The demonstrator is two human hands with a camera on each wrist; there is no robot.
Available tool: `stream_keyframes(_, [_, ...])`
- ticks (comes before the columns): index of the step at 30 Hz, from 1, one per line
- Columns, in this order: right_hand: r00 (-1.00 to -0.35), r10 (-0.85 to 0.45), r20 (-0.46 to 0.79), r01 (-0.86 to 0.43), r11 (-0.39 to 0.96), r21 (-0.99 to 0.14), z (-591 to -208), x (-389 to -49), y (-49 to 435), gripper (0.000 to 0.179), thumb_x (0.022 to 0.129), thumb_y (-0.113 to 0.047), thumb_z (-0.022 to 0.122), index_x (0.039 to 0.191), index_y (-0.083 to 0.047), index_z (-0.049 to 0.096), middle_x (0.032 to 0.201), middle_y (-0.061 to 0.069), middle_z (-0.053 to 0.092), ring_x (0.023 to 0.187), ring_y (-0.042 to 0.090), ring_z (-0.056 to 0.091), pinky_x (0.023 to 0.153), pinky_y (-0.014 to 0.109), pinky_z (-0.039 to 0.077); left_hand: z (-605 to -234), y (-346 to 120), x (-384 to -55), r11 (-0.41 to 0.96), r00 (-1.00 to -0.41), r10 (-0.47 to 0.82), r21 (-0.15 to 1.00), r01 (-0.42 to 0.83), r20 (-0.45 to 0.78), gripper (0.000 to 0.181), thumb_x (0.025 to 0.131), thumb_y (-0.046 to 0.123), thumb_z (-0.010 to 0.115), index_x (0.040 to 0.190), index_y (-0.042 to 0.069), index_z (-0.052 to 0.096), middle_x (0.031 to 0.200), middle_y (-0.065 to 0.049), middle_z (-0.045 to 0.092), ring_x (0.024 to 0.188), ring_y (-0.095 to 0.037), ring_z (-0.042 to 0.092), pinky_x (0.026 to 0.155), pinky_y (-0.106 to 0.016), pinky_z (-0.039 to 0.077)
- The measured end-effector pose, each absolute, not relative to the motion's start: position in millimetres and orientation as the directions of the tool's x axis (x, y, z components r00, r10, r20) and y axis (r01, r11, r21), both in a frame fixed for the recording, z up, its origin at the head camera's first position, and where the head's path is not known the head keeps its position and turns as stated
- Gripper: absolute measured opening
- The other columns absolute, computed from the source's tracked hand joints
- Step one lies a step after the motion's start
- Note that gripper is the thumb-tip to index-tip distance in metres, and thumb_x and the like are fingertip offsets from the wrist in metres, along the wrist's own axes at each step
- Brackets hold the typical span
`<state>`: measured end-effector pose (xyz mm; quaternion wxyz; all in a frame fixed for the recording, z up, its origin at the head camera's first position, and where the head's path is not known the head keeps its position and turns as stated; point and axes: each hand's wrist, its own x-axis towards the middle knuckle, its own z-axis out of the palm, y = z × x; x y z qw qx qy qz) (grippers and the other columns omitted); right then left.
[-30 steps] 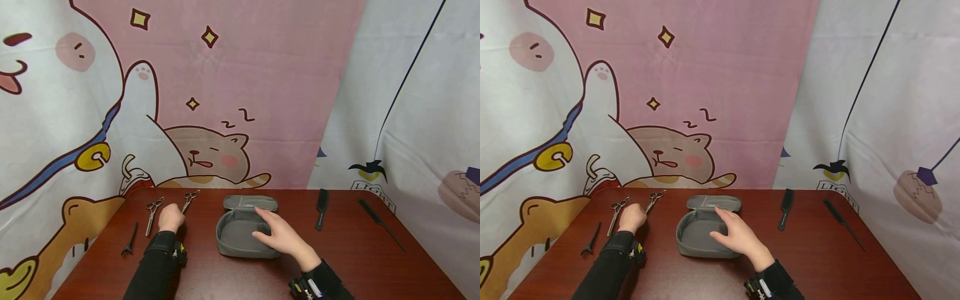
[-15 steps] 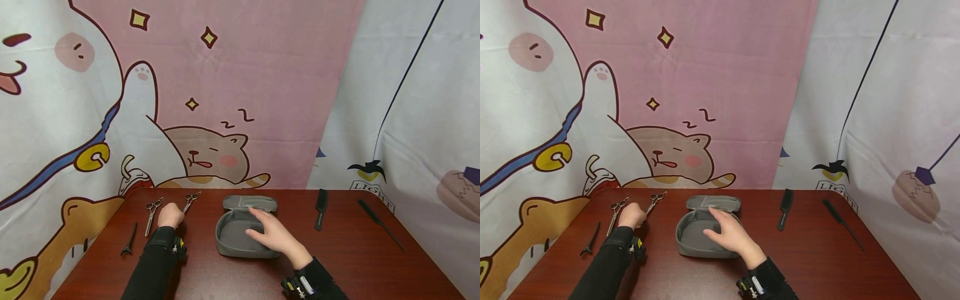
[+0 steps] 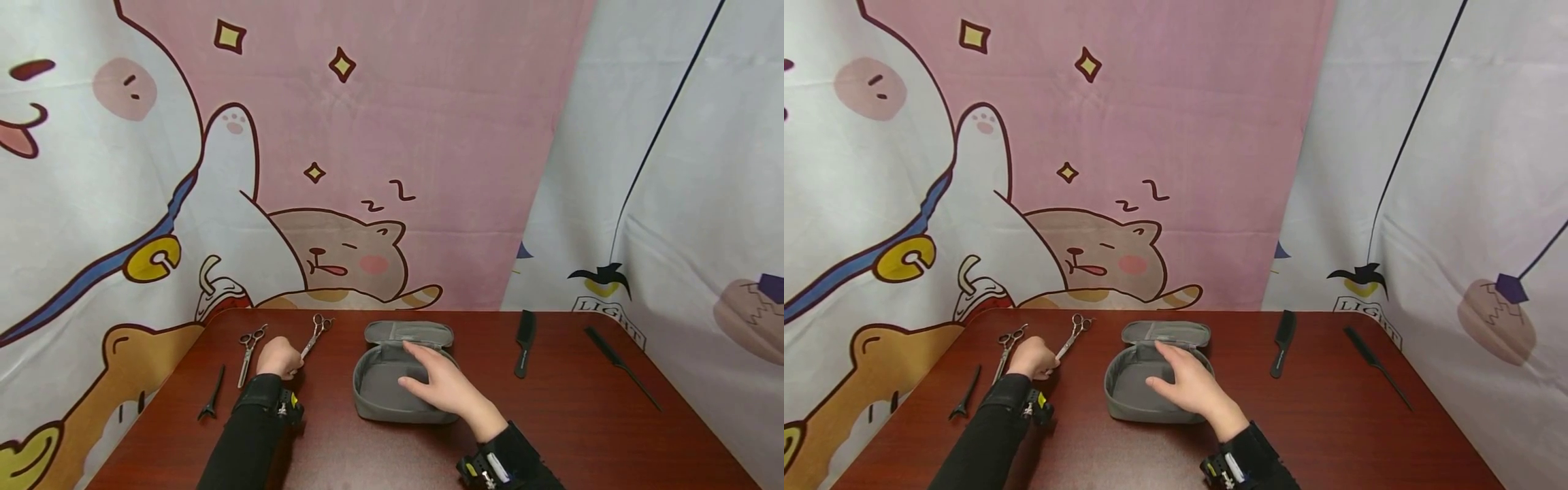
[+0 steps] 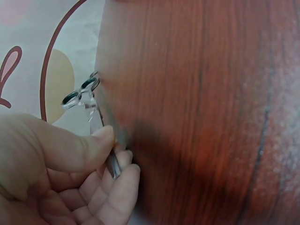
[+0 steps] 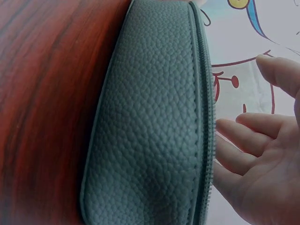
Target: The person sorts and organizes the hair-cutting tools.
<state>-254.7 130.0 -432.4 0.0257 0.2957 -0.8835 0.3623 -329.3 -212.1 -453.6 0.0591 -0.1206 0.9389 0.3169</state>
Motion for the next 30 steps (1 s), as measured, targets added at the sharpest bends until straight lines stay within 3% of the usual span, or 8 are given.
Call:
stream_keyframes(7, [-0.807, -0.508, 0.301, -0.573, 0.552, -0.606, -431, -257, 125, 0.065, 0.097, -0.033, 0.065, 0.146, 0.003, 0.043, 0.143, 0.019, 0.050, 0.132, 0.039, 0.046, 0.103, 0.057, 0.039, -458, -212, -326, 0.685, -0.960, -0.149, 0.676, -0.272, -0.236, 0.014, 0.083, -0.001, 0.070, 0.084, -0.009, 0.059, 0.079, -0.015, 0.053, 0.060, -0.024, 0.059, 0.057, -0.032, 0.056])
stream_keyframes(15, [-0.799, -0.498, 0.337, -0.592, 0.553, -0.586, -430, -258, 123, 0.064, 0.096, -0.032, 0.065, 0.145, 0.004, 0.044, 0.141, 0.017, 0.053, 0.130, 0.037, 0.048, 0.101, 0.055, 0.041, -464, -214, -325, 0.396, -0.955, -0.077, 0.870, -0.294, -0.287, 0.006, 0.086, -0.008, 0.063, 0.085, -0.014, 0.064, 0.076, -0.014, 0.057, 0.063, -0.019, 0.060, 0.059, -0.030, 0.055])
stream_keyframes(22, [-0.812, -0.473, 0.343, -0.574, 0.535, -0.620, -427, -259, 121, 0.062, 0.097, -0.031, 0.064, 0.145, 0.003, 0.044, 0.138, 0.018, 0.055, 0.128, 0.037, 0.050, 0.101, 0.055, 0.042, -460, -204, -320, 0.266, -0.977, -0.084, 0.941, -0.210, -0.194, 0.012, 0.091, -0.006, 0.064, 0.096, -0.016, 0.063, 0.075, -0.009, 0.061, 0.063, -0.014, 0.059, 0.057, -0.025, 0.054])
stream_keyframes(30, [-0.867, -0.360, 0.345, -0.482, 0.425, -0.767, -424, -261, 111, 0.063, 0.096, -0.029, 0.068, 0.146, 0.000, 0.044, 0.141, 0.017, 0.054, 0.130, 0.031, 0.050, 0.104, 0.048, 0.041, -446, -184, -309, 0.147, -0.992, -0.083, 0.984, -0.102, -0.091, 0.014, 0.089, -0.009, 0.066, 0.099, -0.018, 0.060, 0.084, -0.020, 0.067, 0.067, -0.017, 0.064, 0.061, -0.029, 0.058])
